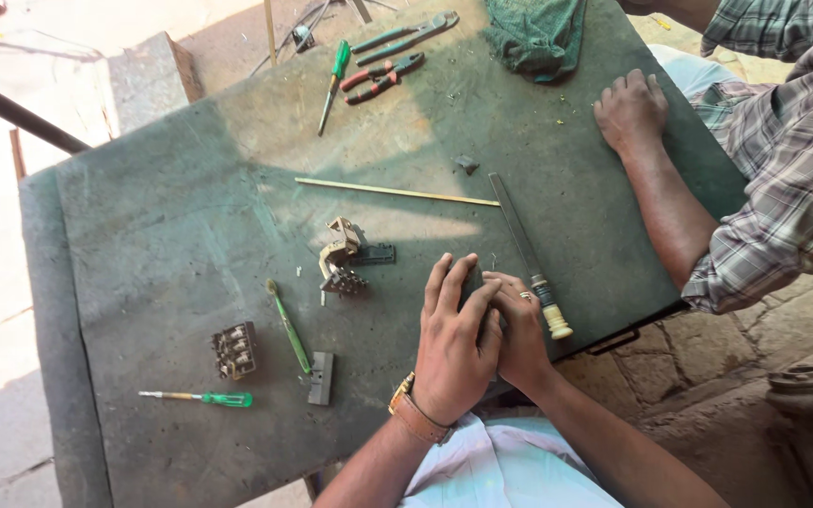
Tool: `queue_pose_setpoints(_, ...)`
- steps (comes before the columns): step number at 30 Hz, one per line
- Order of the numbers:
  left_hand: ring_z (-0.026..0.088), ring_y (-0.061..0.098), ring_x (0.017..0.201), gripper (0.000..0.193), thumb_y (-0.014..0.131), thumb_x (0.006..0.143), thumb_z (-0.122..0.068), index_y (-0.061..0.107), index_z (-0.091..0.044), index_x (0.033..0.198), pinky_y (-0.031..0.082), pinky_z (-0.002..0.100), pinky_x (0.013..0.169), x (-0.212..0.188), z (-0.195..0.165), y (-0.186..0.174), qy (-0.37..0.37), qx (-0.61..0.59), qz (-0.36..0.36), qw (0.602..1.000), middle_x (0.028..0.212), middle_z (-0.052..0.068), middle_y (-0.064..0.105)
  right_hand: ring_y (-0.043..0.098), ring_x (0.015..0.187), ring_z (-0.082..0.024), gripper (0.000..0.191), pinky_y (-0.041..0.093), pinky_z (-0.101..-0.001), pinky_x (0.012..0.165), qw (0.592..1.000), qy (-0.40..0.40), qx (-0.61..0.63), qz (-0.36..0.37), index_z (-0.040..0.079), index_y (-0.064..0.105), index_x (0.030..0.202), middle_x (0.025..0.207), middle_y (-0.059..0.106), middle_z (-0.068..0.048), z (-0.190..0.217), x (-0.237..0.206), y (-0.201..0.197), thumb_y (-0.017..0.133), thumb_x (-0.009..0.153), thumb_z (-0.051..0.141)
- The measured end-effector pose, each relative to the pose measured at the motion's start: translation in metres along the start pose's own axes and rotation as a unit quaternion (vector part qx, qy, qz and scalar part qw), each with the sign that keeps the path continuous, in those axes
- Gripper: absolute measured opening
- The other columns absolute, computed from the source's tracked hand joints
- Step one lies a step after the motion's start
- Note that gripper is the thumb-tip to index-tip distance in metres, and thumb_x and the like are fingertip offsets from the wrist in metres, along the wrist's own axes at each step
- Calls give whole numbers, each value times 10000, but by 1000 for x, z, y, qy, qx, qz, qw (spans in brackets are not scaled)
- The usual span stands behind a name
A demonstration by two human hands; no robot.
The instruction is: The person handles a rectangular metal electrical component, repeatedly opening and closing its internal contacts with fingers. They rotate the component, inspect it, and use a flat metal file to scrape or smooth internal parts. A second person works nearby with pliers on a separate item.
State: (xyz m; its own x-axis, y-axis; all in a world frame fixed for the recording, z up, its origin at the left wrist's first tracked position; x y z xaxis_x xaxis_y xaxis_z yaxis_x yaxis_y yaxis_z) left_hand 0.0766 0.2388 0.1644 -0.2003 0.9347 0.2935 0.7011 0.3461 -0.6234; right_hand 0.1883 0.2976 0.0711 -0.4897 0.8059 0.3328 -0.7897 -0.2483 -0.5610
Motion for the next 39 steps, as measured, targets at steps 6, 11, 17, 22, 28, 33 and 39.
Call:
queue_pose_setpoints(6, 481, 328, 1499, 370, 594, 917, -91, 679, -23, 1272, 302, 526, 1213, -1, -2, -1, -8, 7, 4, 1000, 1531, 243, 481, 538, 1346, -363, 371, 392, -475, 1079, 1000, -4, 8, 19, -17, 677, 1182, 1328, 645, -183, 6, 1, -8, 654, 820, 60)
queue_pose_setpoints(11, 474, 334, 1499, 360, 614, 910, -89, 693, -36, 1257, 306, 524, 1215, 0, -2, -1, -4, 12, -1, 1000, 1533, 234, 487, 528, 1365, -353, 366, 368, -475, 1087, 1000, 1, 17, 12, -18, 665, 1215, 1339, 638, -173, 4, 0, -4, 614, 858, 42)
queue_pose_setpoints(17, 469, 335, 1497, 360, 619, 899, -80, 688, -34, 1249, 310, 513, 1214, 3, -2, 3, -1, 21, 2, 1000, 1535, 232, 483, 536, 1373, -324, 275, 360, -465, 1093, 1000, 15, 15, -9, 23, 682, 1121, 1293, 661, -138, 3, 0, -2, 628, 855, 71)
queue_pose_setpoints(22, 459, 333, 1492, 362, 621, 900, -71, 702, -51, 1252, 306, 515, 1206, 3, -1, 5, -5, 24, 4, 1000, 1529, 223, 481, 531, 1361, -331, 287, 349, -475, 1066, 999, 19, 28, 1, 18, 681, 1113, 1246, 670, -128, 3, -3, -1, 656, 834, 81)
queue_pose_setpoints(28, 453, 330, 1494, 360, 638, 884, -82, 684, -39, 1238, 304, 516, 1210, 2, 1, 6, -1, 28, 14, 1000, 1534, 217, 475, 530, 1357, -343, 259, 361, -477, 1072, 999, 11, 44, -15, 15, 670, 1095, 1310, 644, -160, 2, -3, 0, 651, 844, 79)
queue_pose_setpoints(33, 447, 336, 1495, 355, 628, 896, -74, 701, -63, 1242, 306, 520, 1211, 2, 1, 6, -1, 36, 9, 999, 1535, 210, 476, 535, 1335, -343, 278, 392, -480, 1039, 998, 33, 58, -3, 19, 690, 1106, 1276, 660, -149, 1, -4, -1, 667, 837, 87)
queue_pose_setpoints(39, 451, 329, 1498, 336, 626, 900, -85, 694, -57, 1228, 311, 523, 1212, 2, 2, 7, -3, 31, 14, 999, 1539, 210, 472, 547, 1367, -329, 255, 422, -463, 1041, 998, 38, 53, -2, 23, 687, 1092, 1283, 668, -131, -2, -3, 3, 657, 845, 77)
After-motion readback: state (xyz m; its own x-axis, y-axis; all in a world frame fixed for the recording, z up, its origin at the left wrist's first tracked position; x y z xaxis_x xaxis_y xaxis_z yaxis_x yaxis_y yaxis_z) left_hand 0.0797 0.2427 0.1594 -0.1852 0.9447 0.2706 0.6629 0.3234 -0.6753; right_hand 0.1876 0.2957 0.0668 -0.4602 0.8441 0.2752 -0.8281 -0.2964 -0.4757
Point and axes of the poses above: each hand's wrist, its own x-axis towards the middle knuckle, its own y-axis out of the palm, z = x × y, the point moved 3 cm from there along x, towards the middle knuckle
